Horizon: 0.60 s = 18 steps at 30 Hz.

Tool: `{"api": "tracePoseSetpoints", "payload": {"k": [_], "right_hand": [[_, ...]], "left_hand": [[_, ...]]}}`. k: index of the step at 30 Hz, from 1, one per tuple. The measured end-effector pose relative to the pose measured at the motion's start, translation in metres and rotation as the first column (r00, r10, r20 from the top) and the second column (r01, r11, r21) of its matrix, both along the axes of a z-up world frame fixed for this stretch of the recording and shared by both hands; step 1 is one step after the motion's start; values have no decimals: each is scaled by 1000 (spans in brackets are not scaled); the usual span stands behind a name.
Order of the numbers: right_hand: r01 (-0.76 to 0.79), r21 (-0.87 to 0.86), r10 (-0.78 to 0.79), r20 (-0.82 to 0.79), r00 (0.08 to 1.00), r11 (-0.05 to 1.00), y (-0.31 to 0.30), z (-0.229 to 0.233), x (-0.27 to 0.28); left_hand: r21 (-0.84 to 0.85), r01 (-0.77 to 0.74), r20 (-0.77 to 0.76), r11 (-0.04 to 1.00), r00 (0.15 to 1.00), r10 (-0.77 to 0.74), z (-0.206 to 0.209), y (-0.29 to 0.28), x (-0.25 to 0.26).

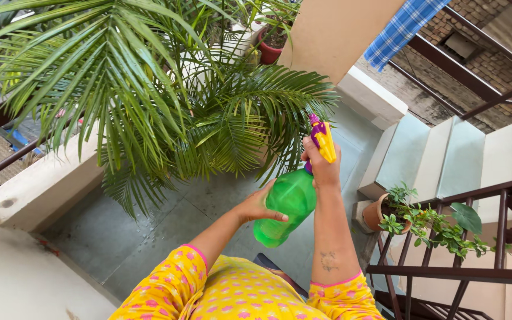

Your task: The person uses a green spray bottle to mist the leaves of several potted plants on a balcony. They move between a large palm-like plant and smaller potted plants near a staircase, spraying water onto the foliage.

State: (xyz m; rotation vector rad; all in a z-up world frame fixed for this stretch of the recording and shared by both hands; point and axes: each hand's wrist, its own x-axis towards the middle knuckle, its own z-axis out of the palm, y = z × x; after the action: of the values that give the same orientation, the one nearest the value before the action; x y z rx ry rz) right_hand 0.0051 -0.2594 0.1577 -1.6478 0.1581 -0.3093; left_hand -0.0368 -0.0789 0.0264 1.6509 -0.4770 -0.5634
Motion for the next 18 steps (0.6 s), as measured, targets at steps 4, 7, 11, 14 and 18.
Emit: {"api": "tracePoseSetpoints", "payload": {"k": [4,7,11,14,18], "right_hand": [[-122,65,108,192,975,990,3,15,-28],[-149,112,115,262,958,982,6,39,-46],[-135,224,57,321,945,965,15,80,-55],[-232,139,167,372,913,963,21,102,-55],[-458,-75,412,582,701,886,21,102,-44]], "left_hand": [[-96,-9,287,995,957,37,8,-3,-4],[-129,-105,588,986,793,161,26,-5,-8],[-198,-185,542,963,798,264,68,-3,-13],[-255,-272,490,928,791,367,94,2,-16],[-339,-428,575,838,611,545,116,14,-17]]}}
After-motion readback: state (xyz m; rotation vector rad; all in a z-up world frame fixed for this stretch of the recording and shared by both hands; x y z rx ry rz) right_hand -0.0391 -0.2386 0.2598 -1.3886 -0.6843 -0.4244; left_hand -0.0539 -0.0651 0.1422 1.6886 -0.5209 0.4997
